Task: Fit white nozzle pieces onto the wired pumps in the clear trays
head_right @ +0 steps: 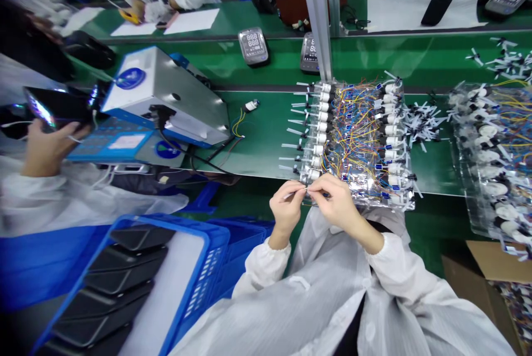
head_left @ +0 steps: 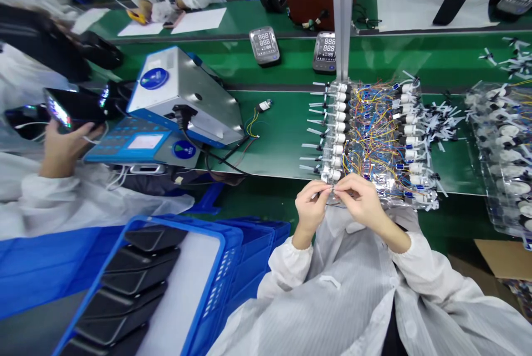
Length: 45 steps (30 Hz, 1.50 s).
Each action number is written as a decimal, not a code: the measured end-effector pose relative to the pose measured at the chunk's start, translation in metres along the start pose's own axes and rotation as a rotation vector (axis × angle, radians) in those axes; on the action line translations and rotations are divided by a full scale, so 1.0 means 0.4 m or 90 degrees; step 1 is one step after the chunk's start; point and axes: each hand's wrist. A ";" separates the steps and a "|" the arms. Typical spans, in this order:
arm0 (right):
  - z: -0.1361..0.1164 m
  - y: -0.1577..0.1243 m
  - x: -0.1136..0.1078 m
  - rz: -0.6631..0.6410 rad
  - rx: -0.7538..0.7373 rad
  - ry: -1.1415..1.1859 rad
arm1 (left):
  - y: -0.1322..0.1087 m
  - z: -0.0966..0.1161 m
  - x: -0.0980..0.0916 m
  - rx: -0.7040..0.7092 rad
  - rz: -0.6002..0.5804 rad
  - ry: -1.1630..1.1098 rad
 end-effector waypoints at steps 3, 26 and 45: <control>-0.001 0.004 -0.012 -0.038 -0.038 -0.034 | 0.004 -0.002 -0.015 0.027 -0.039 0.025; -0.005 -0.015 -0.023 -0.043 -0.098 -0.057 | 0.016 -0.028 -0.034 0.114 -0.120 -0.071; 0.004 0.006 -0.041 -0.101 -0.114 -0.033 | 0.042 -0.033 -0.034 0.134 -0.184 -0.102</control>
Point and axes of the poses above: each hand's wrist, its own y-axis towards the middle knuckle, its own x-axis out of the palm, z = x × y
